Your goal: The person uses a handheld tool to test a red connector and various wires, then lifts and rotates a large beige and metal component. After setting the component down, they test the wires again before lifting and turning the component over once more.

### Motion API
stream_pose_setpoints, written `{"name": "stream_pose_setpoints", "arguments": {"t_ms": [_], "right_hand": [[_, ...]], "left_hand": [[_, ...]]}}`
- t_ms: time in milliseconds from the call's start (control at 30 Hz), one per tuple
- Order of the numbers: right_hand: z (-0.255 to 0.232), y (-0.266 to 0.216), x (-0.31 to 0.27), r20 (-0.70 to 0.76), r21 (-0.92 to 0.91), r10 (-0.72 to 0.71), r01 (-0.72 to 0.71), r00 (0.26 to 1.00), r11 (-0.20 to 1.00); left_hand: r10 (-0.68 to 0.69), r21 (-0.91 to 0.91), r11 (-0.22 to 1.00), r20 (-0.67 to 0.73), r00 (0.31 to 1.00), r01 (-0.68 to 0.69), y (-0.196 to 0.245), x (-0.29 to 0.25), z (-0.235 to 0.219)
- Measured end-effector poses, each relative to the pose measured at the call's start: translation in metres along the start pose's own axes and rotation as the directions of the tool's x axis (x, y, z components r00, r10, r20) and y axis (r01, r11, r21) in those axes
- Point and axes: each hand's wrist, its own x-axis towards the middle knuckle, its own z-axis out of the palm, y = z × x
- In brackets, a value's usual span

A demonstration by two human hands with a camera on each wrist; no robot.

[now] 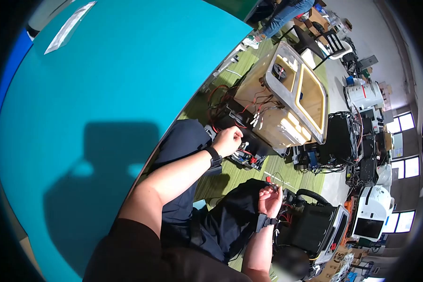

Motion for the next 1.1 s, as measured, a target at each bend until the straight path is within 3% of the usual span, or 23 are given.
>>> {"name": "stream_pose_setpoints", "arguments": {"t_ms": [67,133,233,300,500,767,933,1100], "right_hand": [[-0.002,-0.002,-0.001,-0.023,-0.004,-0.005,0.004,1.0,1.0],[-0.004,-0.003,-0.002,-0.022,-0.024,-0.01,0.01,1.0,1.0],[-0.004,-0.003,-0.004,0.006,-0.038,-0.019,0.019,1.0,0.999],[0.0,-0.002,-0.005,0.005,-0.044,-0.031,0.031,1.0,0.999],[-0.002,0.0,-0.004,0.002,-0.066,-0.039,0.039,0.999,0.997],[0.005,0.002,-0.004,-0.054,-0.049,-0.049,0.046,0.997,0.998],[0.0,-0.002,-0.009,0.01,-0.048,-0.055,0.055,0.998,0.997],[-0.01,-0.007,-0.013,-0.008,-0.064,-0.088,0.087,0.996,0.994]], "left_hand": [[-0.052,0.131,0.991,0.172,0.984,0.029,0.0,-0.007,-0.002],[-0.027,0.331,0.939,0.342,0.939,-0.094,-0.011,-0.016,0.001],[-0.089,0.487,0.836,0.575,0.813,-0.253,-0.011,-0.03,0.002],[-0.159,0.554,0.771,0.644,0.748,-0.314,0.0,-0.038,-0.001],[-0.216,0.589,0.718,0.696,0.685,-0.371,-0.016,-0.043,0.003],[-0.196,0.579,0.729,0.686,0.7,-0.364,-0.03,-0.043,0.006],[-0.27,0.611,0.719,0.685,0.676,-0.332,-0.016,-0.041,-0.011],[-0.323,0.659,0.722,0.592,0.738,-0.212,-0.011,-0.038,-0.03]]}}
